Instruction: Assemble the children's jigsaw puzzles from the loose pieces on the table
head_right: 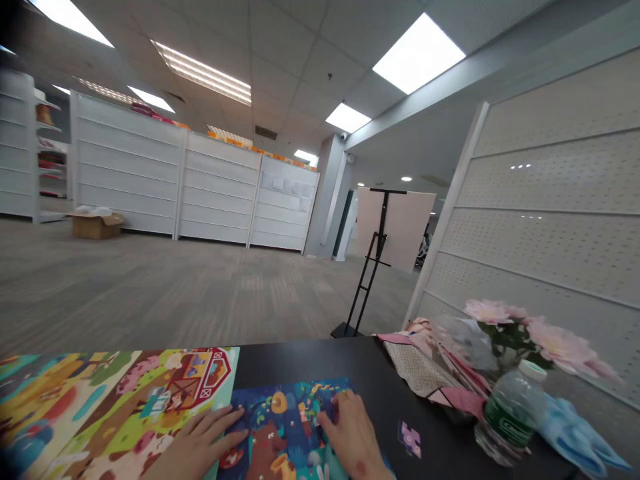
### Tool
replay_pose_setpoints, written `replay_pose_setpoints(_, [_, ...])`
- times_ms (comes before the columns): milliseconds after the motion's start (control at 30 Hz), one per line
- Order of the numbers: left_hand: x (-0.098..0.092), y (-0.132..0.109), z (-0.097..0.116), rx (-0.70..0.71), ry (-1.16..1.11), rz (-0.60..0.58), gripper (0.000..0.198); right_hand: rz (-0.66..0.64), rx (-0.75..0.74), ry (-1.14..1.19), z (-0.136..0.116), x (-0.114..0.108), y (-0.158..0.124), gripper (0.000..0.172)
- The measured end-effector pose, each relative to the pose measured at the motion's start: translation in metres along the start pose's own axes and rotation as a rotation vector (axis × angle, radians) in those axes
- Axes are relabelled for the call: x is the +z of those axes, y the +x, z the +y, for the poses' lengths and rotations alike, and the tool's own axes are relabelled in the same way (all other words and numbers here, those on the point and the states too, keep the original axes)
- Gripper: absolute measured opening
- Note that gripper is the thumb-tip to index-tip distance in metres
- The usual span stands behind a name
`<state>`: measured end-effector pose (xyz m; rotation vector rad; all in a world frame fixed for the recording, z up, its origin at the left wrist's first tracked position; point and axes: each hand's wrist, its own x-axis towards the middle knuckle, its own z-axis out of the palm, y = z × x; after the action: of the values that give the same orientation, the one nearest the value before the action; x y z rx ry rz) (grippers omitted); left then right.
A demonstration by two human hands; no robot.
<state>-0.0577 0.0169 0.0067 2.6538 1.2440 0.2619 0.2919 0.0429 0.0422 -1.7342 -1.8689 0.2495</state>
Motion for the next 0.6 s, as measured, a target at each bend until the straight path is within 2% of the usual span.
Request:
replay_pose_setpoints(67, [-0.003,-0.001,0.002,-0.001,0.000,0.007,0.064,-0.029,-0.018,0.067,0.002,0.001,0.005,0.017])
replay_pose_setpoints(200, [-0.019,-0.005,0.010,0.003,-0.022,0.000,0.059,-0.116,-0.081,0.176,0.008,-0.002,0.024,0.034])
replay_pose_setpoints(300, [-0.024,-0.005,0.013,-0.004,-0.013,0.005,0.051,-0.185,-0.127,0.166,0.010,-0.004,0.032,0.030])
replay_pose_setpoints(433, [-0.014,0.001,0.007,-0.065,0.035,-0.029,0.047,-0.212,-0.171,0.103,0.006,-0.002,0.033,0.026])
replay_pose_setpoints(600, [0.010,0.003,-0.007,0.011,0.020,0.103,0.041,-0.190,-0.194,0.025,-0.006,0.000,0.022,0.021])
